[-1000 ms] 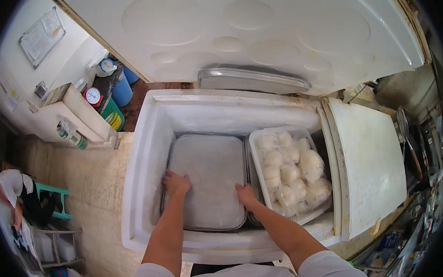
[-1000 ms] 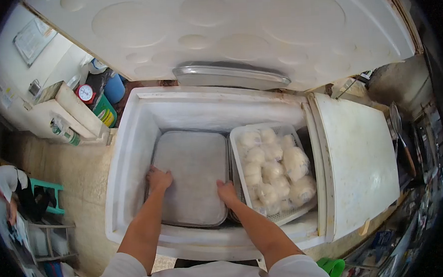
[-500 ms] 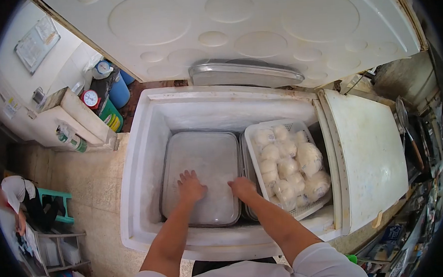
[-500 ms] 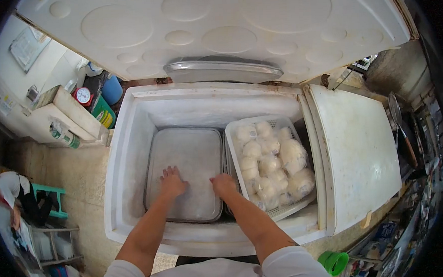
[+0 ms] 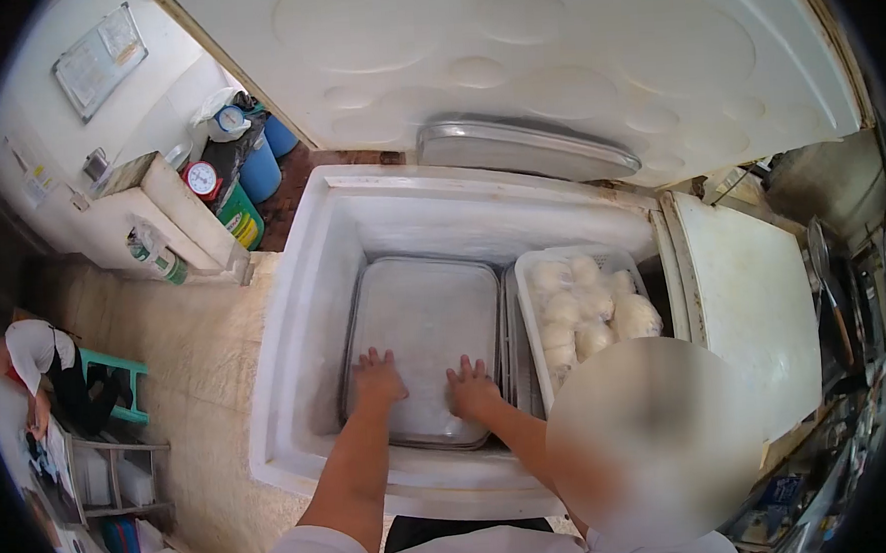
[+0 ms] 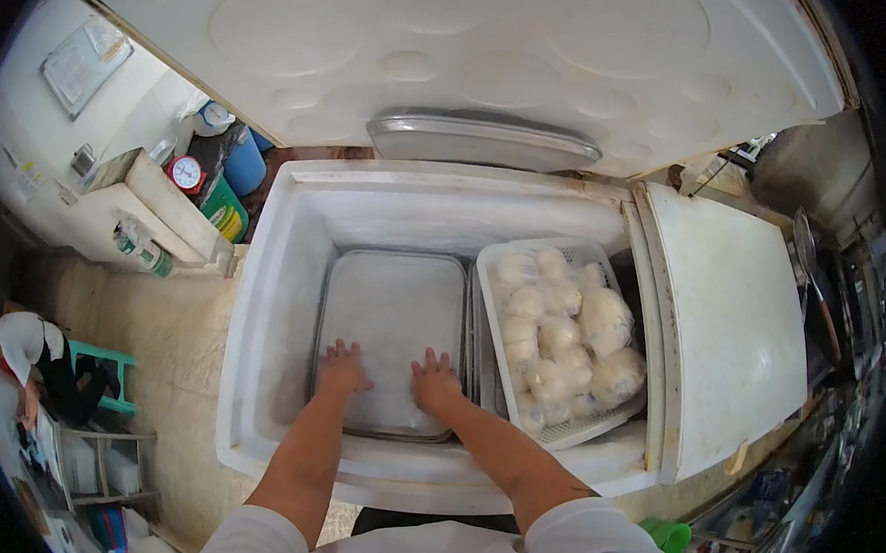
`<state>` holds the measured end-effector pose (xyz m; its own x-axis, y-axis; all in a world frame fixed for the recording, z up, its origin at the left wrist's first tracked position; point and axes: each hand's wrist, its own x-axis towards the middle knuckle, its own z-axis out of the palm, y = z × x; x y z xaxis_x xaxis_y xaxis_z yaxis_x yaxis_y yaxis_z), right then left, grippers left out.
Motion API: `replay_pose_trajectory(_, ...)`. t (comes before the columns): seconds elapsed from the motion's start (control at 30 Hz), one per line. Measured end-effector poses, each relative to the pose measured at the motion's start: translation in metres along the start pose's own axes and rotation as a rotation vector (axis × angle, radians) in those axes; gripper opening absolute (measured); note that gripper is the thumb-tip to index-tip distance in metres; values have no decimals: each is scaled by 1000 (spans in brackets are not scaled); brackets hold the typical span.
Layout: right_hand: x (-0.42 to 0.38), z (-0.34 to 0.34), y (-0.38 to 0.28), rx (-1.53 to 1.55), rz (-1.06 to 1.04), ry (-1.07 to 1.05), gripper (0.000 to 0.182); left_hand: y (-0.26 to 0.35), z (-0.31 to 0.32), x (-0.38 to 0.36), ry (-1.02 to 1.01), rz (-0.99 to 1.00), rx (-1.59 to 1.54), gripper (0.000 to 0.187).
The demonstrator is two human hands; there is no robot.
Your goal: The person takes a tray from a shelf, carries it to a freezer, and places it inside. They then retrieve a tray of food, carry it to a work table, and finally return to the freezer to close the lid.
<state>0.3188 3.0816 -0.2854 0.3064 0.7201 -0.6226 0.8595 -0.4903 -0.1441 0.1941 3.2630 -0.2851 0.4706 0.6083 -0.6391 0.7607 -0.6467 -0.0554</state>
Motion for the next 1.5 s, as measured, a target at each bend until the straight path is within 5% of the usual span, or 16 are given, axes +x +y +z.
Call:
replay_pose_trajectory(0.2, 2, -7, -11, -27, 39, 2, 94, -6, -25, -17, -44, 42, -96, 106)
replay_pose_trajectory(0.3, -16, -36, -16, 36, 4, 57, 79, 0, -42, -45, 90, 91, -246, 78)
replay_pose_trajectory(0.4, -34, -64, -32, 307, -90, 289, 58, 2, -32, -84, 557, 258, -463, 45)
replay_pose_trajectory(0.53, -85, -82, -64, 751, -393, 657, 29, -7, -44, -205, 674, 243, -940, 31)
replay_pose_trajectory(0.67, -150, -79, -112, 1018, -678, 430, 16, -26, -4, -319, 819, -99, -1309, 28)
replay_pose_trajectory(0.87, -201, 7, -197, 892, -1029, 85, 15, -57, 134, -411, 1000, -373, -1481, 26)
replay_pose_trajectory(1.0, -236, 46, -257, 528, -1168, -37, 16, -82, 217, -460, 997, -527, -1590, 28)
replay_pose_trajectory(1.5, -403, 273, -598, 121, -1570, -595, 25, -231, 470, -693, 1301, -1021, -1776, 34)
